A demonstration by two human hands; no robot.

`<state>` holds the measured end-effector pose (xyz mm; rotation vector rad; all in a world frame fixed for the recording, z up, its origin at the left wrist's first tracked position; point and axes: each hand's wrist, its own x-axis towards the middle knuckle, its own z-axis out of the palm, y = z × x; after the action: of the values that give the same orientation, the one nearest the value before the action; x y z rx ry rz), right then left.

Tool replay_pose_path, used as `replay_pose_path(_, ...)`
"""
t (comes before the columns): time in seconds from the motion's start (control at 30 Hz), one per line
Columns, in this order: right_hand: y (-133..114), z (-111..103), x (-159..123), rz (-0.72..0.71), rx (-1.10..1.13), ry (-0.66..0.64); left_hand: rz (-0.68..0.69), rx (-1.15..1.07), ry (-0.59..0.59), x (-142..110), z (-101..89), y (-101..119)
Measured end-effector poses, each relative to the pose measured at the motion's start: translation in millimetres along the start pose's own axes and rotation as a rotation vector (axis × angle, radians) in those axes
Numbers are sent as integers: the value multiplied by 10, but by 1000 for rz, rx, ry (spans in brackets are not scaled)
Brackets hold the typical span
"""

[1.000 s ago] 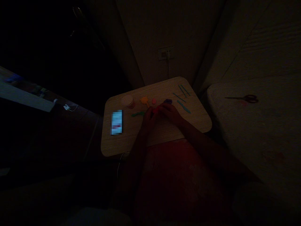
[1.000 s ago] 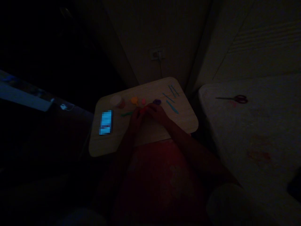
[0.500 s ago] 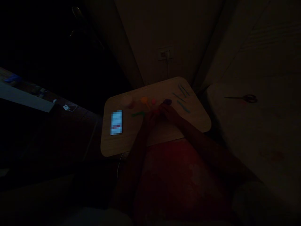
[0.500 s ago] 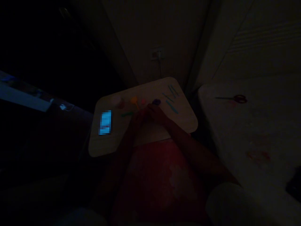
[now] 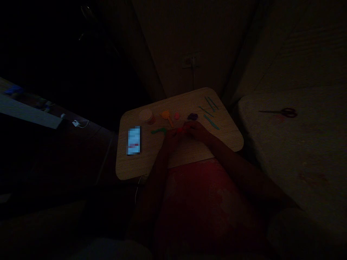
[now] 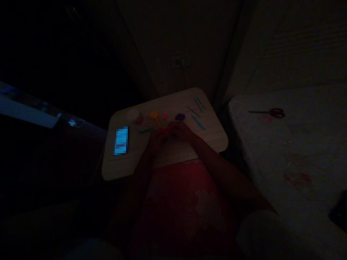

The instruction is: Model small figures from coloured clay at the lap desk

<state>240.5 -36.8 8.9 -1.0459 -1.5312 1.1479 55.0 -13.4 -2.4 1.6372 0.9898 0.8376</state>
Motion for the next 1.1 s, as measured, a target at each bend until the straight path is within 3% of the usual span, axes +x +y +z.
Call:
replay_pose_path(0.3,-38,86,-9,-34,-118,124,144,284,79,-57,38,143)
replay_pose_path(0.43,-5,113,10,-8,-318,141,208,508,-4,-132,94,206)
replay_pose_path(0.57,9,125,23,-9,-335,156,206,500,-36,-143,97,226)
replay_pose_path(0.67,8,132,15,-10,-305,157,224,385,91,-123,48,209)
replay_pose_path(0.8,0,139,-19,65,-317,165,219,299,452,-90,-53,161)
replay_pose_path(0.9,-42,130,-43,142,-475,204,227,395,658,-77,-129,156)
replay_pose_path(0.97,-94,126,-59,161,-624,238,195,562,686,-87,-162,190)
replay_pose_path(1.1,-191,143,-98,65,-803,210,6,844,586,-136,-165,269)
